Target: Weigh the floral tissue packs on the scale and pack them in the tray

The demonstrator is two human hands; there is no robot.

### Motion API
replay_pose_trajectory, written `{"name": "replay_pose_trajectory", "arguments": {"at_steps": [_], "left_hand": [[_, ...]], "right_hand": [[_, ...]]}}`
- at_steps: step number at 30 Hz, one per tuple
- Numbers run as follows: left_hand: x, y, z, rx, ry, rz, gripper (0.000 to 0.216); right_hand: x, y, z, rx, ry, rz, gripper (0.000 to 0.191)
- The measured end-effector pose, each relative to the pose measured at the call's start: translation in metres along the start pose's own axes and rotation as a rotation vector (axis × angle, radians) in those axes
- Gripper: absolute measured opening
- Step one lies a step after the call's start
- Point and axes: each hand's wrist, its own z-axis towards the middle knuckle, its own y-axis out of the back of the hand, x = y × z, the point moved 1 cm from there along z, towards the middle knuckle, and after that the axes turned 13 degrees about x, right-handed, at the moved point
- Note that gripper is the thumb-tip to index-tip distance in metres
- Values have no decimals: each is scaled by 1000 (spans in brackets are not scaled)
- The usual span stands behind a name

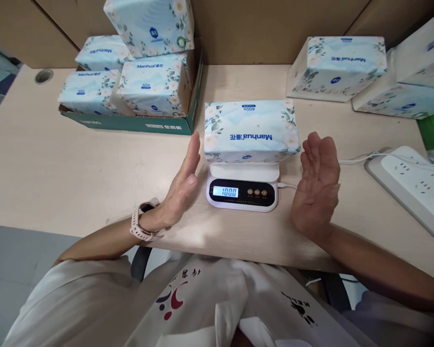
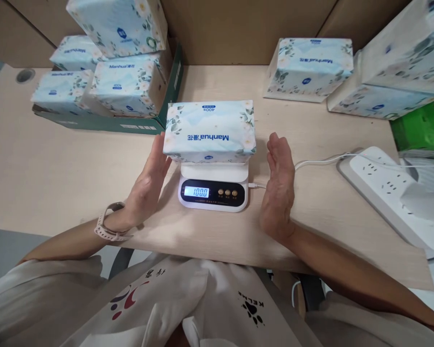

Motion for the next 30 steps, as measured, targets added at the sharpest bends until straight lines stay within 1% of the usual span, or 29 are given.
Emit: {"name": "replay_pose_trajectory", "arguments": {"at_steps": [4,7,14,20,26,30], "left_hand": [[-3,-2,3,-59,29,-90,81],[-5,-3,4,-71,35,-110,77],[-3,-2,3,-45,33,-98,75],[4,0,2,11,-3,-67,76],[6,0,1,43,-20,-56,76],[4,-2,1,40,-11,-63,78]], "right_hand": [[1,0,0,23,2,-7,67],[0,1,1,38,23,7,64],[-4,3,-1,56,16,-44,70],[-4,5,-1,113,56,-49,67],[-13,10,-4,118,20,-34,77],[-10,7,-4,123,47,-32,71]]}}
